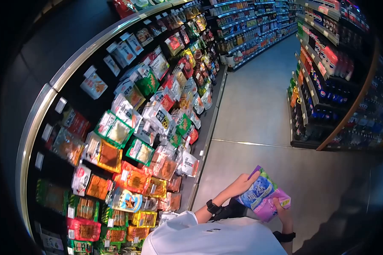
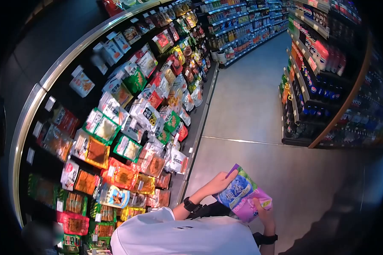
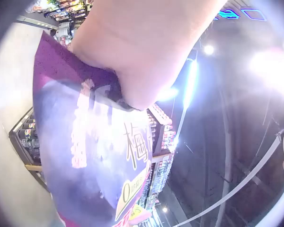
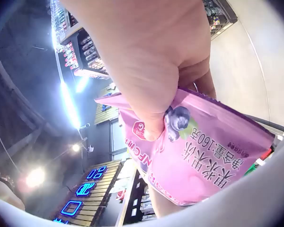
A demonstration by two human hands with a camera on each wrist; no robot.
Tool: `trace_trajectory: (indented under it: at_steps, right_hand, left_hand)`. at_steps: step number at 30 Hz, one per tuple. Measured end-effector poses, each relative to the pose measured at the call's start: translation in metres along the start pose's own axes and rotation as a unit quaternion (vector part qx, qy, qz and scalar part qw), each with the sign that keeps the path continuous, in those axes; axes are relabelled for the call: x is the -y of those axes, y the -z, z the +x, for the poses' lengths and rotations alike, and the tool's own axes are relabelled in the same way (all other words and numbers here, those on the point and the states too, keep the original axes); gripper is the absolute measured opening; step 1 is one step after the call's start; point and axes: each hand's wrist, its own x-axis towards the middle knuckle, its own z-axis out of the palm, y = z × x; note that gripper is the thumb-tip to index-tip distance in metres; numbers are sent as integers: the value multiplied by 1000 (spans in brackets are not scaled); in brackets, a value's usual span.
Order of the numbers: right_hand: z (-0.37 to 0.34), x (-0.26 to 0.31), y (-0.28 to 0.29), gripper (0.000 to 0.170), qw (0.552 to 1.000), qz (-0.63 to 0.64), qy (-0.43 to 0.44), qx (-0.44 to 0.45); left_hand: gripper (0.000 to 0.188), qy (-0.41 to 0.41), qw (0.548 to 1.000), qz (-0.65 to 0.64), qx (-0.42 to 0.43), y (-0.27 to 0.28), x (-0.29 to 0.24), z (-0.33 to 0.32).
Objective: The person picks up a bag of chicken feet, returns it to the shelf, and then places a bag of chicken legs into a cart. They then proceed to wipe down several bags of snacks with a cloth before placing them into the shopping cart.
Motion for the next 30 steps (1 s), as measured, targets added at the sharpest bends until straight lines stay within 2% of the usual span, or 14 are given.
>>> trace_trajectory:
  at_steps: [2,3,5,6,9,13,14,16,18,21,22,25,26,30]
  right_hand:
    - [49,7,5,28,998,-40,40,-13]
    - [75,11,6,28,996,-60,61,-18]
    - [125,18,8,30,998,-38,37,-38]
    - [151,34,4,31,998,-27,29,-50]
    - [223,89,-16,33,994,-86,55,-50]
    - [310,133,-31,50,995,-51,77,22]
    - [330,145,-37,57,994,-29,99,33]
    - [371,157,-42,68,992,-10,123,33]
    - [416,157,-33,78,992,-27,121,16]
    - [491,160,-38,82,967,-153,194,53]
    - [510,178,-51,90,963,-181,182,82]
    - [576,205,-81,98,931,-200,182,245]
    - [597,205,-89,100,915,-203,176,302]
    - [666,200,-116,92,795,-269,224,495]
  left_hand:
    - [53,12,998,6,56,26,4,45]
    - [49,-24,998,-3,66,39,-2,67]
    - [44,-94,992,-24,84,64,-14,106]
    - [42,-70,991,1,112,83,-15,132]
    - [41,-14,994,-4,111,133,-29,201]
    - [34,-72,997,-23,35,191,-63,276]
    - [29,-53,995,85,-14,206,-70,292]
    - [28,-71,980,171,-66,228,-73,317]
    - [22,-79,971,197,-110,243,-76,336]
    - [18,-159,942,227,-191,256,-52,363]
    - [17,-118,939,245,-209,259,-56,367]
    - [16,-33,924,299,-236,269,-70,378]
    - [15,-36,926,277,-255,268,-68,381]
    - [17,10,920,251,-302,255,-74,389]
